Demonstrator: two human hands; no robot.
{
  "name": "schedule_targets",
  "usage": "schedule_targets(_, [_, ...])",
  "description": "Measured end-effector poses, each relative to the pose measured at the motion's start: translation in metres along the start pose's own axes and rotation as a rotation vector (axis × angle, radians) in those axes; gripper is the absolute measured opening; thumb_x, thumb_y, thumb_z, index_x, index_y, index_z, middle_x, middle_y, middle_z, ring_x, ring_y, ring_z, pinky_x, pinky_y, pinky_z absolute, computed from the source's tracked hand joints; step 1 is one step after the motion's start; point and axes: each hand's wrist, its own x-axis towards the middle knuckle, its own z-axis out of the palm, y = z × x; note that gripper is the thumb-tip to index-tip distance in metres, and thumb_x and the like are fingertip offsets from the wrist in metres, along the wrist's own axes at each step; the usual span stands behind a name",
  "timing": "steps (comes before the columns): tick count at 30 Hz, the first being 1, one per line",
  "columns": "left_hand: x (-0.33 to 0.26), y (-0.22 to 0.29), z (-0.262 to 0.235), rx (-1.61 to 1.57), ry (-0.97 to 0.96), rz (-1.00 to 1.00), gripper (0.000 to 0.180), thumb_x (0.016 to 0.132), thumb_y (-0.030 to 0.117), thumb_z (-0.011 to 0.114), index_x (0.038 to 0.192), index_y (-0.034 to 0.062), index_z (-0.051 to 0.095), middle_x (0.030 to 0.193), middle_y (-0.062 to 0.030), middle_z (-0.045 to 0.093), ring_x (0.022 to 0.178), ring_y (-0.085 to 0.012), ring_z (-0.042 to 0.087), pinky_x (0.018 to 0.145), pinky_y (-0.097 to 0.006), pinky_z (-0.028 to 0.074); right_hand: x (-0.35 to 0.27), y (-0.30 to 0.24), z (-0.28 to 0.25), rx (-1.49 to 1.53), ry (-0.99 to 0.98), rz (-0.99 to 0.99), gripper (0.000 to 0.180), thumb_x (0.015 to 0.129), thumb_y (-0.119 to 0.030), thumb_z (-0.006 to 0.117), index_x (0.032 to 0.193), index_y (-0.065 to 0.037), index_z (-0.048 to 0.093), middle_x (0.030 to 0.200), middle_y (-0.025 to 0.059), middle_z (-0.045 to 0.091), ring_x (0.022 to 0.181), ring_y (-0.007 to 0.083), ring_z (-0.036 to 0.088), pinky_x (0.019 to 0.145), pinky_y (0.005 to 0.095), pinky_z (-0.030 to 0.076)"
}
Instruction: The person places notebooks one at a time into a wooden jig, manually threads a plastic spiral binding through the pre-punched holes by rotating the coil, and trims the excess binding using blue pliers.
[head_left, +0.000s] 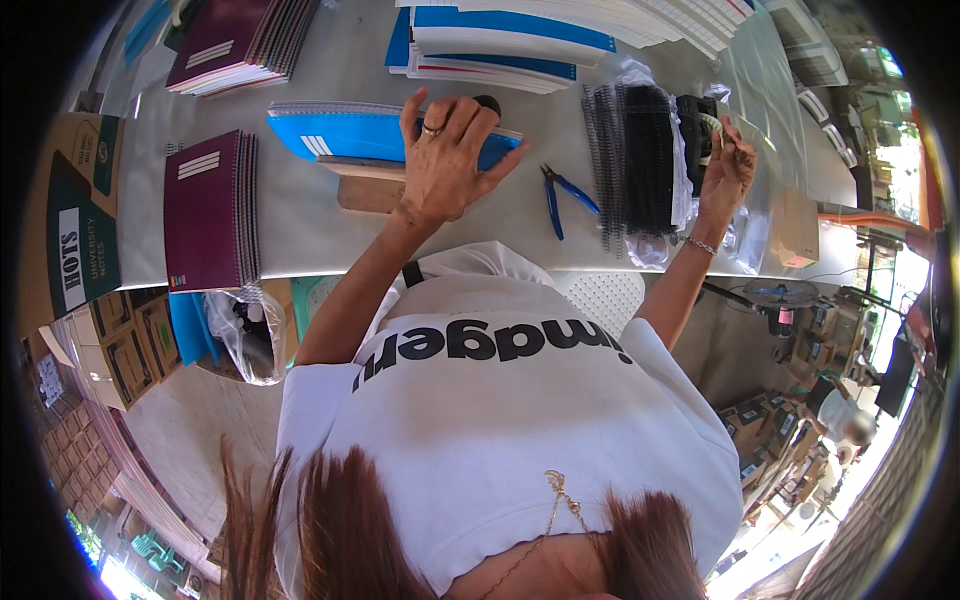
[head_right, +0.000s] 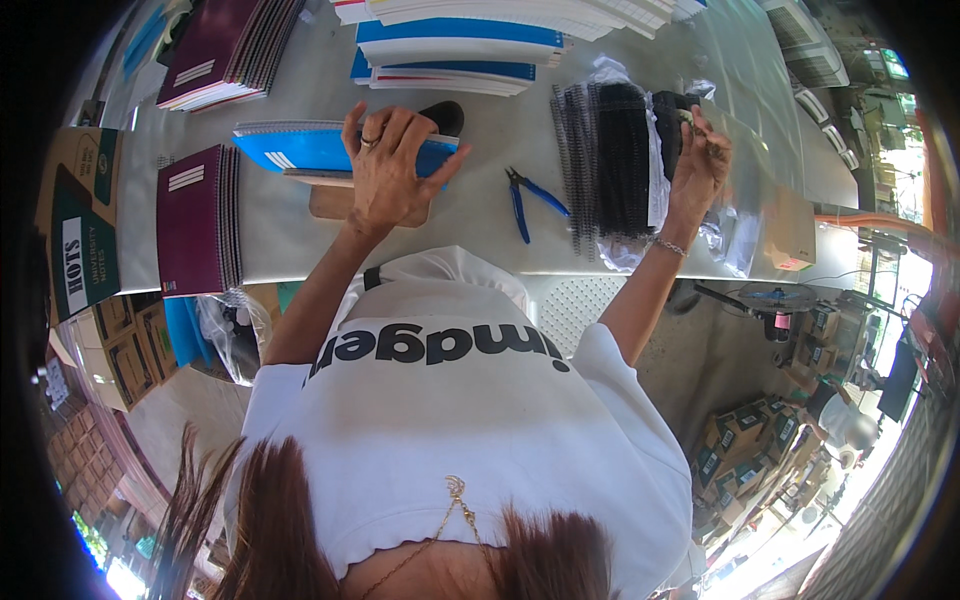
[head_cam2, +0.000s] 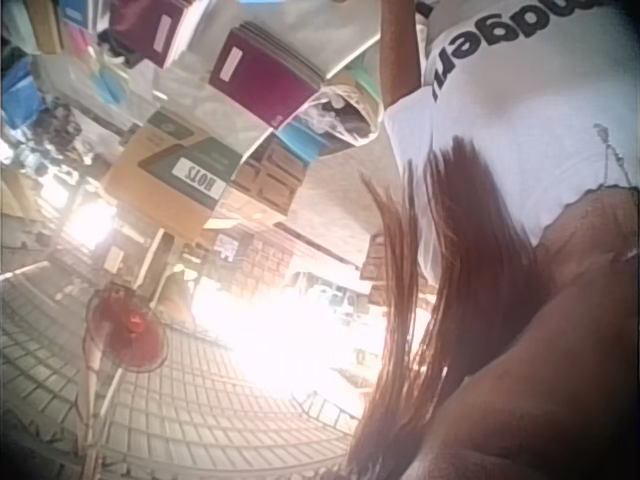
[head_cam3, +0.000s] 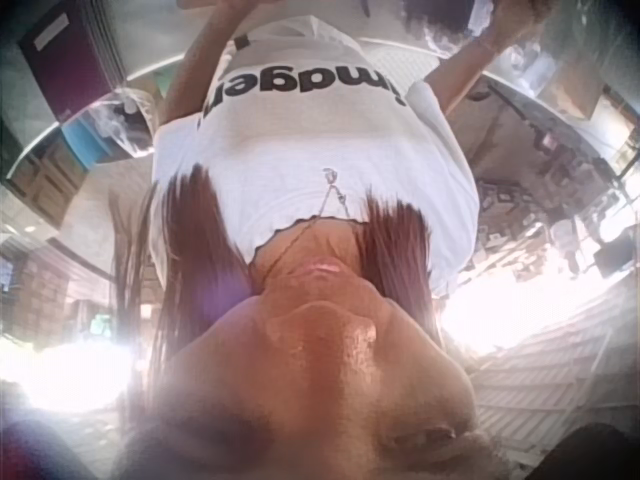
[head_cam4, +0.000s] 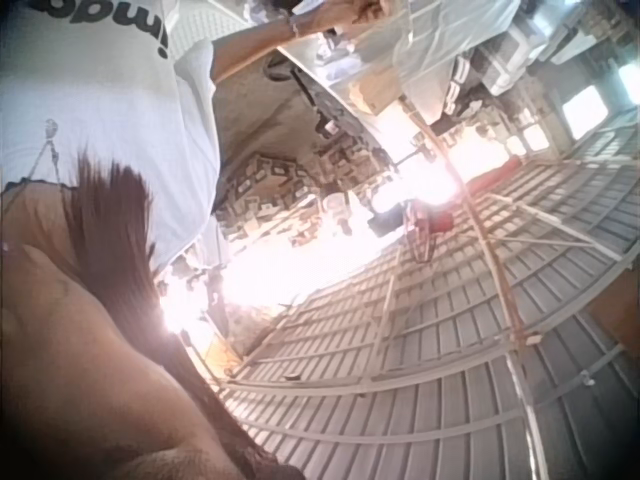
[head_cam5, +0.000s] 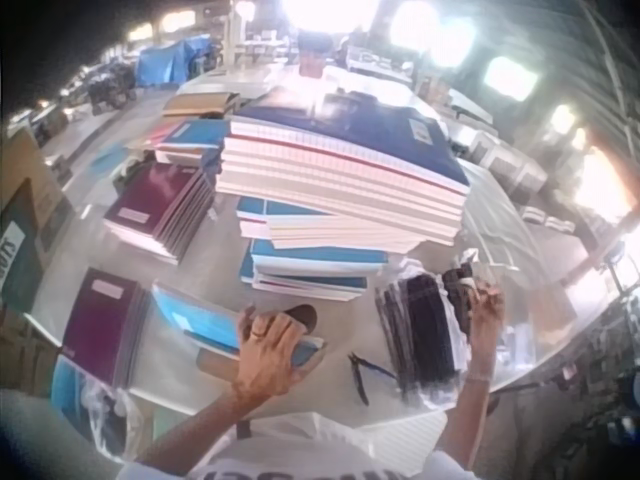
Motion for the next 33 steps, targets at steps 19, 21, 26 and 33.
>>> schedule_targets(19, [0.003, -0.003, 0.004, -0.002, 0.041, 0.023, 0.034, 0.076, 0.043, 0.074, 0.084, 0.0125, 0.059, 0.091, -0.0013, 0.054, 0.101, -0.0212, 0.050, 0.106, -0.048, 0.022, -0.155, 0.017, -0.055, -0.876, 0.188, 0.540, 0.019, 0.087, -0.011, 0.067, 0.103, -0.002, 0.064, 0.100, 0.0058, 0.066, 0.090, 0.0116, 0.060, 0.082, 0.0255, 0.047])
schedule_targets(21, [0.002, -0.005, 0.006, 0.012, 0.036, 0.025, 0.035, 0.076, 0.043, 0.073, 0.084, 0.0125, 0.059, 0.091, -0.0012, 0.054, 0.101, -0.0212, 0.050, 0.106, -0.048, 0.022, -0.143, 0.020, -0.040, -1.130, 0.128, 0.470, 0.030, 0.082, -0.017, 0.073, 0.108, -0.006, 0.063, 0.101, 0.0082, 0.061, 0.090, 0.0179, 0.057, 0.080, 0.0312, 0.047])
schedule_targets(26, [0.000, -0.003, 0.005, 0.017, 0.031, 0.025, 0.036, 0.076, 0.044, 0.074, 0.084, 0.0127, 0.059, 0.090, -0.0009, 0.054, 0.101, -0.0213, 0.050, 0.107, -0.048, 0.021, -0.150, 0.036, -0.026, -1.585, -0.062, 0.247, 0.037, 0.074, -0.014, 0.076, 0.109, -0.010, 0.062, 0.103, 0.0134, 0.055, 0.097, 0.0292, 0.055, 0.081, 0.0395, 0.047])
schedule_targets(33, [-0.004, 0.001, -0.002, 0.016, 0.027, 0.016, 0.035, 0.076, 0.044, 0.074, 0.084, 0.0130, 0.059, 0.089, -0.0006, 0.055, 0.099, -0.0218, 0.051, 0.107, -0.047, 0.021, -0.151, 0.038, -0.018, -1.590, 0.009, 0.357, 0.028, 0.074, -0.006, 0.073, 0.099, -0.002, 0.062, 0.088, 0.0129, 0.061, 0.082, 0.0283, 0.060, 0.073, 0.0394, 0.047])
